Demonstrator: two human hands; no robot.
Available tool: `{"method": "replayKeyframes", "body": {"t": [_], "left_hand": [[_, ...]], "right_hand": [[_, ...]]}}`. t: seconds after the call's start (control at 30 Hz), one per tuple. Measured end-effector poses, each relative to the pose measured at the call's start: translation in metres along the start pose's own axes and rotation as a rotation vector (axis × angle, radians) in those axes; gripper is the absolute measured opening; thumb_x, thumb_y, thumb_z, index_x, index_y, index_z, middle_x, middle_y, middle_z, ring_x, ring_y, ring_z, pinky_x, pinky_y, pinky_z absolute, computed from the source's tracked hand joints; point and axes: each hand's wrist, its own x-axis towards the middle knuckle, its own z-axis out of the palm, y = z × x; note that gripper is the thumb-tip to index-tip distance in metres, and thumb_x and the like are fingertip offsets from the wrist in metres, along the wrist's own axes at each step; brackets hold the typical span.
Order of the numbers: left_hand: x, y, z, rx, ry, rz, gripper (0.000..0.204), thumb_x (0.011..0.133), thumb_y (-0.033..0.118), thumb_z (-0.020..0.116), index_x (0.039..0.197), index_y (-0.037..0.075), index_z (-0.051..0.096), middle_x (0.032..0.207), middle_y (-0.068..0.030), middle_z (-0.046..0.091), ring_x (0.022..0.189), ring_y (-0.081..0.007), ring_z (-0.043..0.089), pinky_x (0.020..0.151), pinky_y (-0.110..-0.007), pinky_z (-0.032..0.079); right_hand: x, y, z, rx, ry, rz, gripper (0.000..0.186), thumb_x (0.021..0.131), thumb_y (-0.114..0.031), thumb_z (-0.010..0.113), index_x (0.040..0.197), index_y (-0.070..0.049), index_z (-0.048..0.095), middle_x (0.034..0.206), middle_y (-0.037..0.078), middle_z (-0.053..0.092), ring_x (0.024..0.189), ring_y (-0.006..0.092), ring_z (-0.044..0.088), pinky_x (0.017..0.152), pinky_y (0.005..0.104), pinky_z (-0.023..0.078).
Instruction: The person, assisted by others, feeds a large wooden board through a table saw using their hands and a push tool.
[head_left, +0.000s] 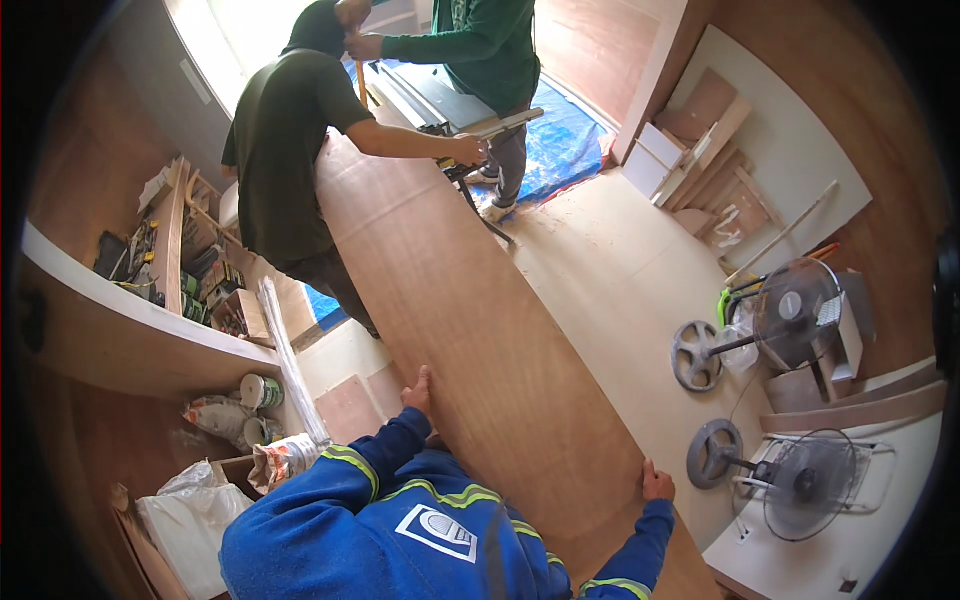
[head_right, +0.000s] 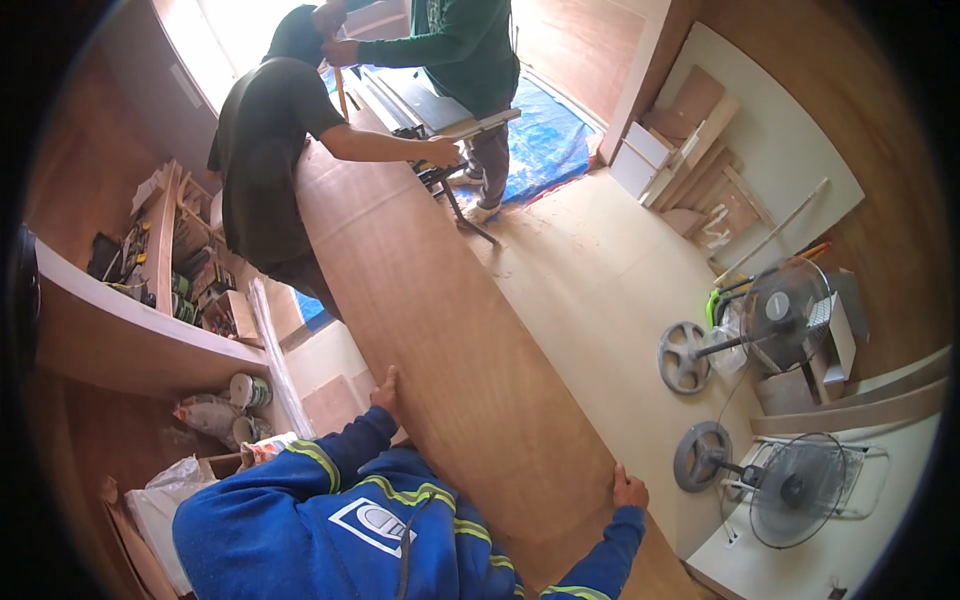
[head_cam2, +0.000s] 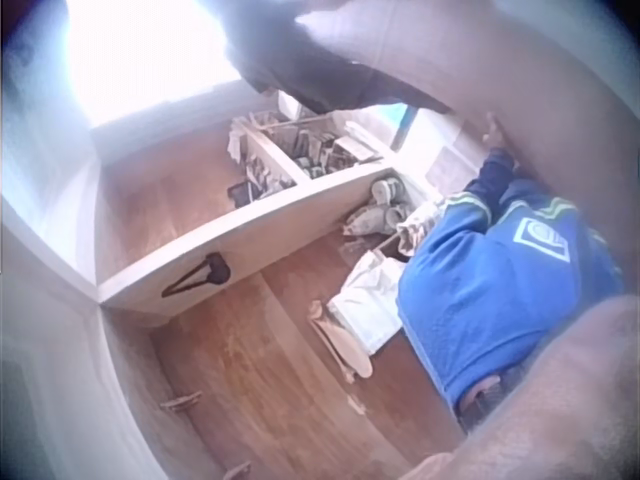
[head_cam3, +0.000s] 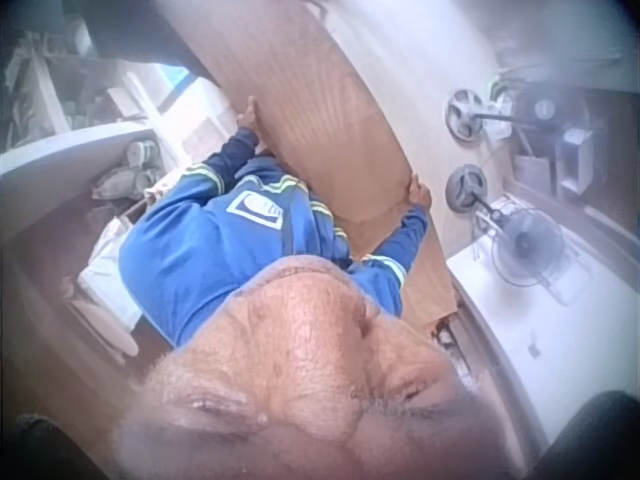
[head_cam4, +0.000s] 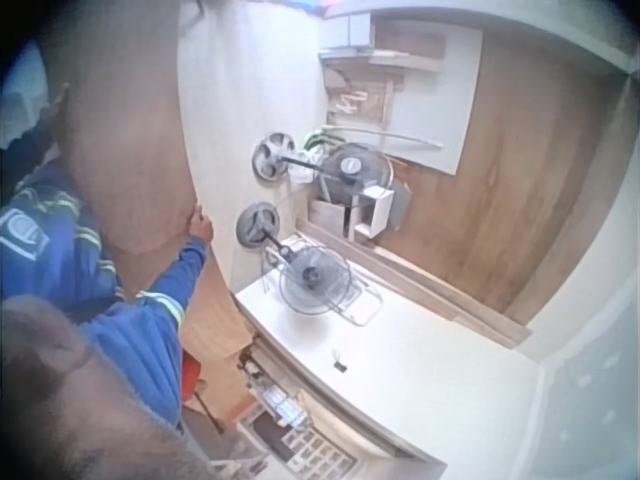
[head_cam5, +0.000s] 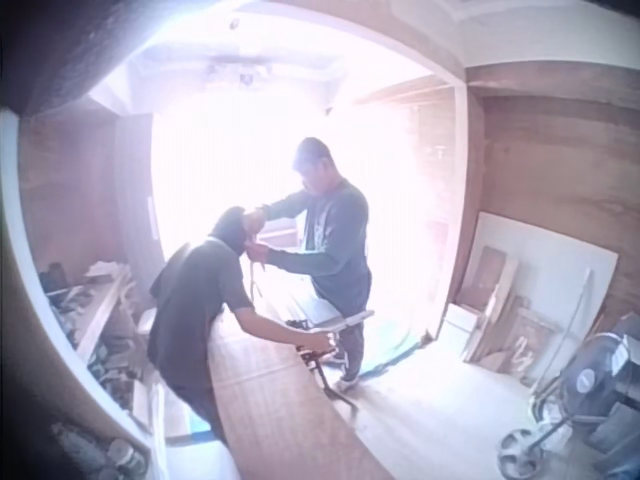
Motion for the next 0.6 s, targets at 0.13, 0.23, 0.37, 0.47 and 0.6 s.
{"method": "replayKeyframes", "body": {"t": [0.13,0.23,0.37,0.47,0.6], "left_hand": [[-0.006,0.001,0.002,-0.026,-0.012,0.006,0.09,0.084,0.053,0.07,0.139,-0.008,0.033,0.129,-0.0218,0.054,0.109,-0.033,0.061,0.09,-0.046,0.053],[-0.022,0.011,0.008,-0.089,-0.029,0.01,0.086,0.085,0.05,0.07,0.137,-0.008,0.036,0.127,-0.0213,0.055,0.108,-0.0326,0.061,0.09,-0.045,0.053],[-0.017,0.011,0.0,-0.093,-0.063,-0.005,0.083,0.085,0.049,0.071,0.137,-0.006,0.037,0.126,-0.0207,0.056,0.107,-0.0327,0.062,0.089,-0.044,0.054],[-0.025,0.015,0.001,-0.102,-0.071,0.006,0.082,0.085,0.049,0.07,0.136,-0.006,0.038,0.127,-0.0207,0.055,0.106,-0.0325,0.062,0.088,-0.044,0.055],[-0.062,0.038,0.01,-0.136,-0.105,0.002,0.082,0.085,0.051,0.07,0.136,-0.006,0.039,0.127,-0.0207,0.055,0.106,-0.0323,0.062,0.088,-0.043,0.055]], "right_hand": [[-0.004,-0.007,-0.008,-0.014,-0.042,0.055,0.077,0.086,-0.07,0.044,0.088,0.002,0.073,0.089,0.025,0.069,0.09,0.0417,0.066,0.082,0.0477,0.049],[-0.002,-0.003,-0.006,-0.014,-0.04,0.067,0.077,0.086,-0.07,0.044,0.088,0.002,0.073,0.089,0.025,0.069,0.09,0.0414,0.066,0.082,0.0477,0.049],[-0.001,-0.002,-0.001,-0.012,0.0,0.04,0.078,0.085,-0.071,0.045,0.086,0.002,0.072,0.086,0.025,0.069,0.087,0.0417,0.066,0.079,0.0482,0.049],[0.0,0.0,0.001,-0.007,0.008,0.034,0.078,0.086,-0.071,0.045,0.08,0.002,0.071,0.08,0.025,0.068,0.081,0.0426,0.065,0.075,0.0485,0.049],[-0.001,0.005,0.001,-0.006,0.003,0.055,0.078,0.086,-0.072,0.045,0.079,0.002,0.071,0.079,0.025,0.068,0.081,0.0425,0.065,0.075,0.0487,0.048]]}}
